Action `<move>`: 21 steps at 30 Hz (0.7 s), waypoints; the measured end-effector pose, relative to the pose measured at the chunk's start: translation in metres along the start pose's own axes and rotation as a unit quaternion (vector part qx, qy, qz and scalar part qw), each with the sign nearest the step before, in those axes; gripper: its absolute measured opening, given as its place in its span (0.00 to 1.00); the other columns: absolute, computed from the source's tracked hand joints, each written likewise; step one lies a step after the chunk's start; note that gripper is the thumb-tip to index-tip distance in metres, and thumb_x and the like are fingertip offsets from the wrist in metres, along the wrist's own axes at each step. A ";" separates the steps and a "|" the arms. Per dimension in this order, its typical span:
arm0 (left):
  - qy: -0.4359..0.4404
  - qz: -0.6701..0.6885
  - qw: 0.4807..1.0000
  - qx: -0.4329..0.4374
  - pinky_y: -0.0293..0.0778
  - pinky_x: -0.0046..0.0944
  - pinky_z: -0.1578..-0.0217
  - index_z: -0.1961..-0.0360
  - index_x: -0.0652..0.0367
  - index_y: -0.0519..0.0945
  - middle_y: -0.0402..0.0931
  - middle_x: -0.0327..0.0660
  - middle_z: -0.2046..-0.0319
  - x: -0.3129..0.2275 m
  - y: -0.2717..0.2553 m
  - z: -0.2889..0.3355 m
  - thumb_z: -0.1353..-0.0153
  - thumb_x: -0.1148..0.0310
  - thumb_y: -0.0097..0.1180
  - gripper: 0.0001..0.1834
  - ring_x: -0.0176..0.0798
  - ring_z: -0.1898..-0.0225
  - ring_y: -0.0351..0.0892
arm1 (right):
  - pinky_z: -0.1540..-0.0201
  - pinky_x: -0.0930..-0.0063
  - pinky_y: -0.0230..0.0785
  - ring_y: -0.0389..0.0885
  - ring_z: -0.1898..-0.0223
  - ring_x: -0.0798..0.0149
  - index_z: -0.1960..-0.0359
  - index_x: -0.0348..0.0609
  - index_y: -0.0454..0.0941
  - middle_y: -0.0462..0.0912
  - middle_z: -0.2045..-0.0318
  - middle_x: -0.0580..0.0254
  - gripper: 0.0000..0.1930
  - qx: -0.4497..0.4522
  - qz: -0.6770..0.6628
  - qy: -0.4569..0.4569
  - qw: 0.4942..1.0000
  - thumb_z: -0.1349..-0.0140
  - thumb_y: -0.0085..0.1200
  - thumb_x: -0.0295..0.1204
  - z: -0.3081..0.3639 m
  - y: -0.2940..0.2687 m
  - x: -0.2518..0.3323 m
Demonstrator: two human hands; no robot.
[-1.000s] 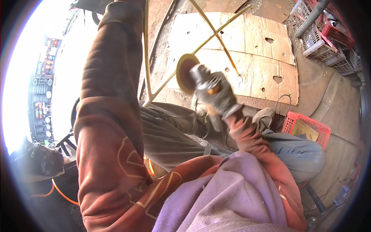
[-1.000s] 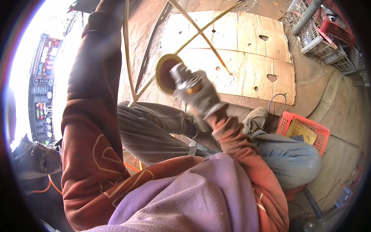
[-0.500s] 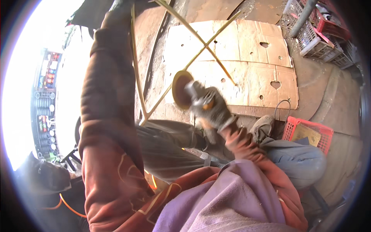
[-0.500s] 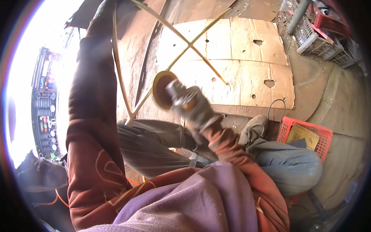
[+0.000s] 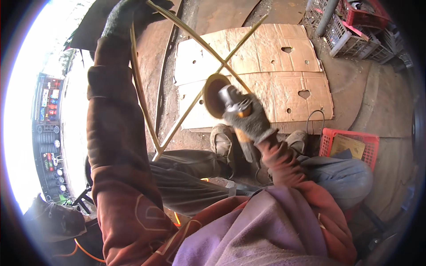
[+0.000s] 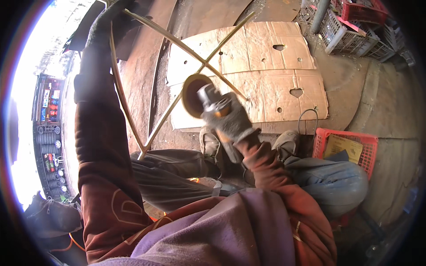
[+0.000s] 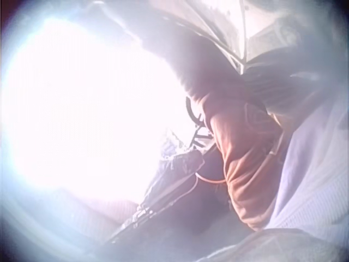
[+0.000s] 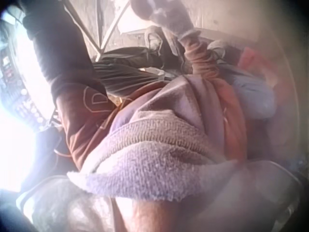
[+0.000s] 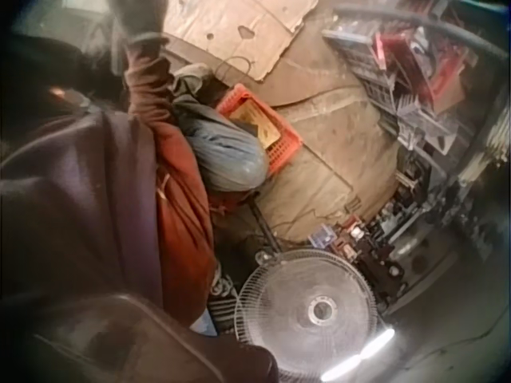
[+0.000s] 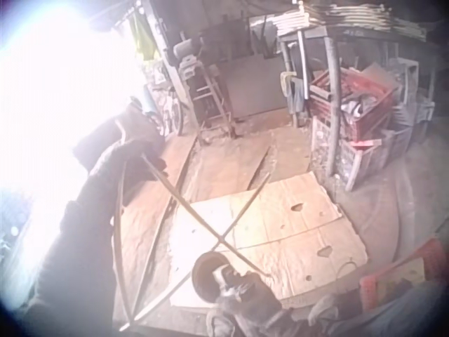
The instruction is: The person uses an angle grinder to smooth or finish the surfaces and welded joints of a metal frame constructed from thin tubing.
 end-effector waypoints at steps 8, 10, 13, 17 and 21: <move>-0.006 0.005 0.999 0.043 0.81 0.47 0.56 0.58 0.65 0.81 0.81 0.47 0.66 -0.018 0.029 0.000 0.37 0.63 0.60 0.15 0.46 0.62 0.84 | 0.58 0.72 0.78 0.82 0.61 0.69 0.52 0.40 0.70 0.83 0.60 0.59 0.28 0.010 0.040 -0.013 0.999 0.50 0.74 0.35 0.023 0.008 0.024; -0.004 0.007 0.998 0.064 0.81 0.47 0.56 0.59 0.65 0.81 0.82 0.47 0.66 -0.022 0.045 0.002 0.38 0.63 0.60 0.14 0.46 0.63 0.84 | 0.60 0.71 0.79 0.82 0.63 0.68 0.54 0.39 0.71 0.83 0.62 0.58 0.27 -0.040 0.174 0.022 0.984 0.51 0.74 0.34 0.010 -0.032 0.040; 0.001 0.006 0.996 0.092 0.81 0.46 0.57 0.60 0.65 0.81 0.82 0.47 0.66 -0.025 0.061 0.008 0.38 0.63 0.60 0.14 0.45 0.63 0.84 | 0.60 0.69 0.78 0.82 0.62 0.68 0.54 0.37 0.70 0.83 0.62 0.58 0.30 -0.018 0.286 0.020 0.958 0.53 0.75 0.38 0.015 -0.030 0.060; 0.025 -0.015 0.993 0.113 0.81 0.45 0.57 0.61 0.65 0.82 0.82 0.47 0.66 -0.052 0.067 0.026 0.38 0.63 0.60 0.14 0.44 0.64 0.84 | 0.55 0.70 0.76 0.81 0.58 0.67 0.53 0.35 0.70 0.83 0.61 0.54 0.33 0.060 0.325 0.006 0.944 0.54 0.74 0.41 0.047 0.017 0.066; 0.068 -0.021 0.986 0.153 0.82 0.44 0.58 0.63 0.65 0.82 0.83 0.47 0.65 -0.062 0.093 0.034 0.38 0.63 0.60 0.14 0.43 0.64 0.85 | 0.59 0.73 0.76 0.80 0.60 0.71 0.54 0.38 0.68 0.81 0.61 0.58 0.30 -0.007 0.341 0.020 0.940 0.51 0.75 0.35 0.046 -0.023 0.079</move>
Point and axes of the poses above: each hand's wrist, its own z-axis away from the middle knuckle, its own y-axis out of the palm, x = y × z, the point moved 10 cm from there along -z, towards the middle knuckle
